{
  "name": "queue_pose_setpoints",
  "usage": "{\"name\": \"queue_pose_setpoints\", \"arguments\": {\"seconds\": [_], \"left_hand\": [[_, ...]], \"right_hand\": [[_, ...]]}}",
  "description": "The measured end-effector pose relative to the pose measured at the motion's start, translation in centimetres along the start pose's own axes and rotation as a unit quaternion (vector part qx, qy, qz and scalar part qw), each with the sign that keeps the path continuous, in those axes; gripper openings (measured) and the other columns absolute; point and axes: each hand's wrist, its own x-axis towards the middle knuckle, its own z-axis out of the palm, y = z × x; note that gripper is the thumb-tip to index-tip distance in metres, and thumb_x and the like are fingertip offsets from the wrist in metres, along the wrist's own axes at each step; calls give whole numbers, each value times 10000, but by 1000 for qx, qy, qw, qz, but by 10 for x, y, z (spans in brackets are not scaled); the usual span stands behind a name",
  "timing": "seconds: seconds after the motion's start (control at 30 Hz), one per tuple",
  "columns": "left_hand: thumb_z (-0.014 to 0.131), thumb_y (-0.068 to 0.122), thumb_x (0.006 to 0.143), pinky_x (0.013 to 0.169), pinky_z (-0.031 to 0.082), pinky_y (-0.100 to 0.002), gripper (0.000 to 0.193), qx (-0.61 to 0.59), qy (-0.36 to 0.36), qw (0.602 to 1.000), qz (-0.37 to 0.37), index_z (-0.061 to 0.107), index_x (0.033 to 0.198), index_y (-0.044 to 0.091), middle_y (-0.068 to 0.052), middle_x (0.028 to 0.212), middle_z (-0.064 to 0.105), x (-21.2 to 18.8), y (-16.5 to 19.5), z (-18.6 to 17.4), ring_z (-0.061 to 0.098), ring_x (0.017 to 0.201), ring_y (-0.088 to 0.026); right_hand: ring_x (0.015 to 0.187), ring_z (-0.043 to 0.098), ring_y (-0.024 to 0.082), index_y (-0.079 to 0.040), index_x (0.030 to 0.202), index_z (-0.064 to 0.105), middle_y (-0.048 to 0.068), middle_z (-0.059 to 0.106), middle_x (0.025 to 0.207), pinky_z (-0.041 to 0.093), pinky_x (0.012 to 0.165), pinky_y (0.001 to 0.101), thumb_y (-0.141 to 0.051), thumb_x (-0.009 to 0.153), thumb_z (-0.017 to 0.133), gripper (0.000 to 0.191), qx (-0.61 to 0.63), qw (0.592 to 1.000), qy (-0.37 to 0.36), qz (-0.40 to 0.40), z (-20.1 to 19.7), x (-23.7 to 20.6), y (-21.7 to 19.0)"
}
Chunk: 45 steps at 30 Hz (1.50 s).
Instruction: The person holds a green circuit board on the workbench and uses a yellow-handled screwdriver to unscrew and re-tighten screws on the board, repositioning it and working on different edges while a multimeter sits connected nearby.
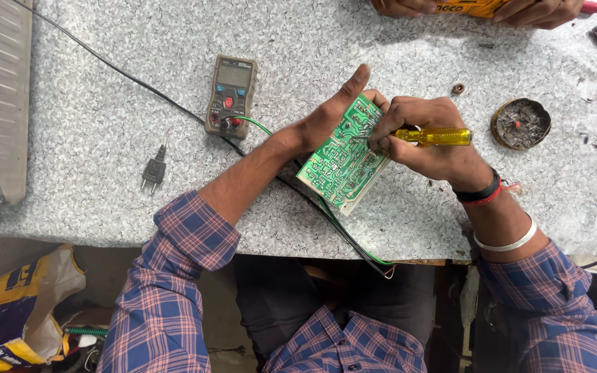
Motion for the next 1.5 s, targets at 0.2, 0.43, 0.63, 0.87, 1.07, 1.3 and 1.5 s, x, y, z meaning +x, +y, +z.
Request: {"name": "queue_pose_setpoints", "arguments": {"seconds": [0.2, 0.43, 0.63, 0.87, 1.07, 1.3, 1.5], "left_hand": [[286, 823, 932, 743, 515, -273, 863, -51, -10, 998, -33, 606, 1123, 44, -11, 888, 606, 2, -4, -4, 588, 821, -107], [299, 803, 972, 751, 502, -256, 836, -59, 3, 998, -22, 613, 1119, 42, 12, 905, 603, 6, -8, -2, 573, 823, -85], [270, 791, 971, 683, 512, -248, 826, -51, 10, 998, -42, 613, 1098, 50, 12, 855, 612, 2, 1, 3, 596, 761, -78], [264, 792, 975, 726, 525, -258, 840, -56, -4, 998, -40, 613, 1105, 40, -4, 880, 625, 3, 4, 4, 608, 789, -85], [259, 785, 969, 741, 528, -257, 837, -50, -5, 998, -44, 614, 1111, 41, -5, 887, 631, 3, 3, 4, 617, 805, -89], [282, 791, 948, 710, 534, -258, 845, -38, 19, 998, -55, 619, 1130, 38, -12, 873, 639, 1, 9, 3, 619, 779, -90], [268, 808, 967, 722, 531, -260, 860, -44, -2, 998, -48, 603, 1129, 33, -8, 883, 616, 1, 11, 5, 609, 798, -87]], "right_hand": [[765, 693, 137, -37, 870, 682, 48, 714, 852, 570, 724, 276, -86, 882, 639, 67, 14, 1000, -8, -6, -4, -2, 1], [742, 700, 130, -28, 854, 682, 47, 720, 820, 572, 716, 280, -97, 867, 669, 71, 20, 1000, 2, 21, -4, -1, -2], [753, 698, 114, -31, 851, 638, 39, 718, 826, 586, 727, 283, -90, 887, 664, 74, 56, 998, 15, 22, 0, -2, -5], [719, 691, 102, -34, 866, 680, 33, 732, 801, 566, 685, 265, -163, 904, 685, 135, 59, 998, -11, 31, -8, -3, -1], [734, 701, 109, -32, 877, 692, 36, 736, 804, 570, 709, 271, -166, 903, 690, 136, 44, 998, -4, 37, -8, -3, 0], [738, 705, 105, -24, 878, 686, 35, 738, 811, 575, 701, 271, -144, 888, 678, 121, 31, 998, 5, 46, -2, 0, -3], [748, 695, 89, -25, 888, 692, 32, 741, 814, 576, 706, 257, -111, 885, 693, 86, 54, 997, 11, 45, -3, -1, -3]]}}
